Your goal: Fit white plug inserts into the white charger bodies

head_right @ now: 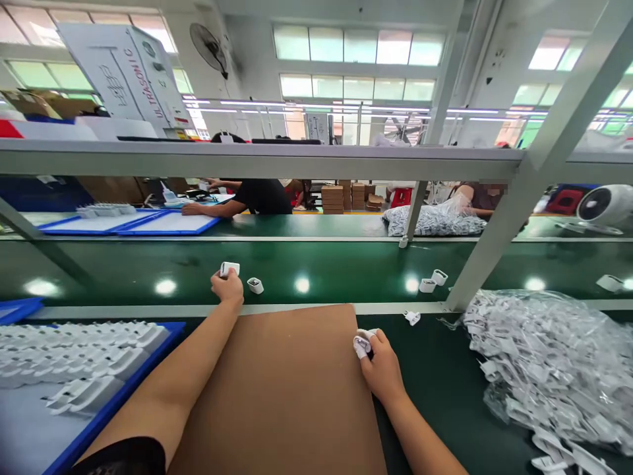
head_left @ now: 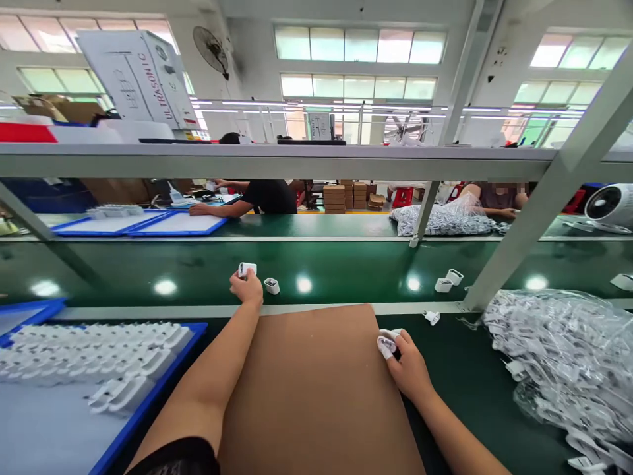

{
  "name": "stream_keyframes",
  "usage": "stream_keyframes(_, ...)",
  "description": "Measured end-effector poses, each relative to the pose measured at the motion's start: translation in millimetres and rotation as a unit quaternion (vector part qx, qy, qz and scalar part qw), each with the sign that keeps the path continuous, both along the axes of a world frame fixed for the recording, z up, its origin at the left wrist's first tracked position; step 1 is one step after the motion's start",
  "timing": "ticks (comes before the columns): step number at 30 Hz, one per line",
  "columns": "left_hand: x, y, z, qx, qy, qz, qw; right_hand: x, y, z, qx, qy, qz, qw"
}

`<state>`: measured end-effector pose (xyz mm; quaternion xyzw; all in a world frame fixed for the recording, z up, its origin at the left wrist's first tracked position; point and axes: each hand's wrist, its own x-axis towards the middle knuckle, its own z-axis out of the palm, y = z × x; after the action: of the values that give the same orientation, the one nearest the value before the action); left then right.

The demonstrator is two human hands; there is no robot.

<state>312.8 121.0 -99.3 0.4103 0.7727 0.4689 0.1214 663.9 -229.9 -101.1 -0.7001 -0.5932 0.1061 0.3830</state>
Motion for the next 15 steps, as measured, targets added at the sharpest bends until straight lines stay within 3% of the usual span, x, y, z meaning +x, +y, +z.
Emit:
stream_keyframes(6,48.4,-17.4,-7.1,-0.053,0.0,-0.032,0.998,-1.0,0.7,-1.9,0.008,-0.002,-0.003,1.0)
stream_keyframes(10,45.2,-24.5,2.4,-0.088,-0.005,-0.074,0.993,-3.8,0.1,-0.1,0.02,-0.003,-0.005,1.0)
stream_keyframes(15,45.2,-48.0,24.4,-0.056,0.008,-0.123,0.991,-5.5,-1.1,2.1,0.058,0.025,-0.002,0.998)
